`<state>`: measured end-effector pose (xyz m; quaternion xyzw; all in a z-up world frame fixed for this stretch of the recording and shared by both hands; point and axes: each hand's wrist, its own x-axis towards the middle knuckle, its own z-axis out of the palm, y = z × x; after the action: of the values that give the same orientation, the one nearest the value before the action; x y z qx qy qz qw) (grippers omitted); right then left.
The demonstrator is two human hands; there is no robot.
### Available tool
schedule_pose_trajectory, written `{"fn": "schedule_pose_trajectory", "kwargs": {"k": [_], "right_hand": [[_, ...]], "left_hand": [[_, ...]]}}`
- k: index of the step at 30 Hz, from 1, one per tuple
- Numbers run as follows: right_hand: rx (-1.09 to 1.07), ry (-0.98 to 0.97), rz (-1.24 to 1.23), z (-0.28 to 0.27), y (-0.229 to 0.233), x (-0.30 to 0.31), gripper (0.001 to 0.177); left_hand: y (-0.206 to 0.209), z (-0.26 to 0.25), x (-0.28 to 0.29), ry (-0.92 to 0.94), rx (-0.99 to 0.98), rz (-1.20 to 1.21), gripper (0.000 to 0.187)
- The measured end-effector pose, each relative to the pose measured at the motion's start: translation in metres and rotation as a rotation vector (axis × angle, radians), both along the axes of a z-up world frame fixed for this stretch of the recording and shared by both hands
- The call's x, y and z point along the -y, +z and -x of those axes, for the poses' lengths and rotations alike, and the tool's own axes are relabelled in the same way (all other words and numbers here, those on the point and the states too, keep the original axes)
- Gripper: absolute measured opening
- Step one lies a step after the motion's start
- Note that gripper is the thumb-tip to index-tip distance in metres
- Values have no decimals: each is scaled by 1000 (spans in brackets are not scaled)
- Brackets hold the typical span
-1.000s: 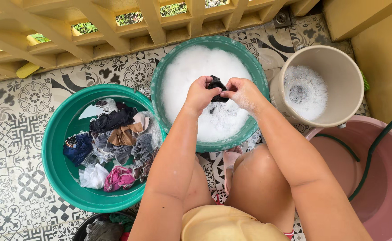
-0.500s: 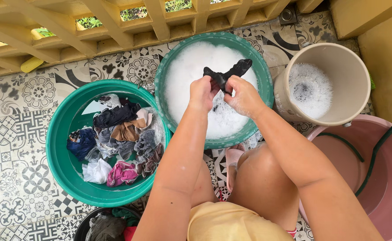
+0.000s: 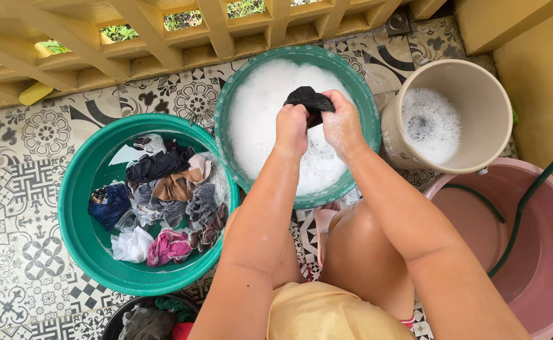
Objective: The person washes clothes and a mop head by hand in plastic basins on the floor, using soap and a water hose, then wrings them out.
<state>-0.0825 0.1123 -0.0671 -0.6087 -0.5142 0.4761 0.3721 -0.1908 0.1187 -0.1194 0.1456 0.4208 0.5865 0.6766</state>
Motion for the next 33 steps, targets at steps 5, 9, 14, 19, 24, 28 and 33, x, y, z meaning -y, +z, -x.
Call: {"fn": "schedule_pose_trajectory", "kwargs": {"k": [5, 9, 14, 19, 24, 28, 33], "right_hand": [[12, 293, -34, 10, 18, 28, 12], [168, 416, -128, 11, 42, 34, 20], [375, 208, -83, 13, 26, 28, 38], [577, 132, -116, -2, 8, 10, 24], [264, -3, -151, 1, 22, 26, 15], [238, 85, -163, 2, 34, 31, 21], [74, -4, -210, -1, 28, 26, 16]], "left_hand": [[-16, 15, -8, 294, -117, 190, 19], [1, 23, -5, 263, 99, 239, 16], [-1, 4, 1, 66, 54, 110, 23], [-14, -19, 5, -93, -426, 135, 30], [-22, -10, -5, -72, -218, 175, 49], [-20, -8, -4, -102, -328, 195, 54], [0, -15, 5, -85, -535, 48, 50]]}}
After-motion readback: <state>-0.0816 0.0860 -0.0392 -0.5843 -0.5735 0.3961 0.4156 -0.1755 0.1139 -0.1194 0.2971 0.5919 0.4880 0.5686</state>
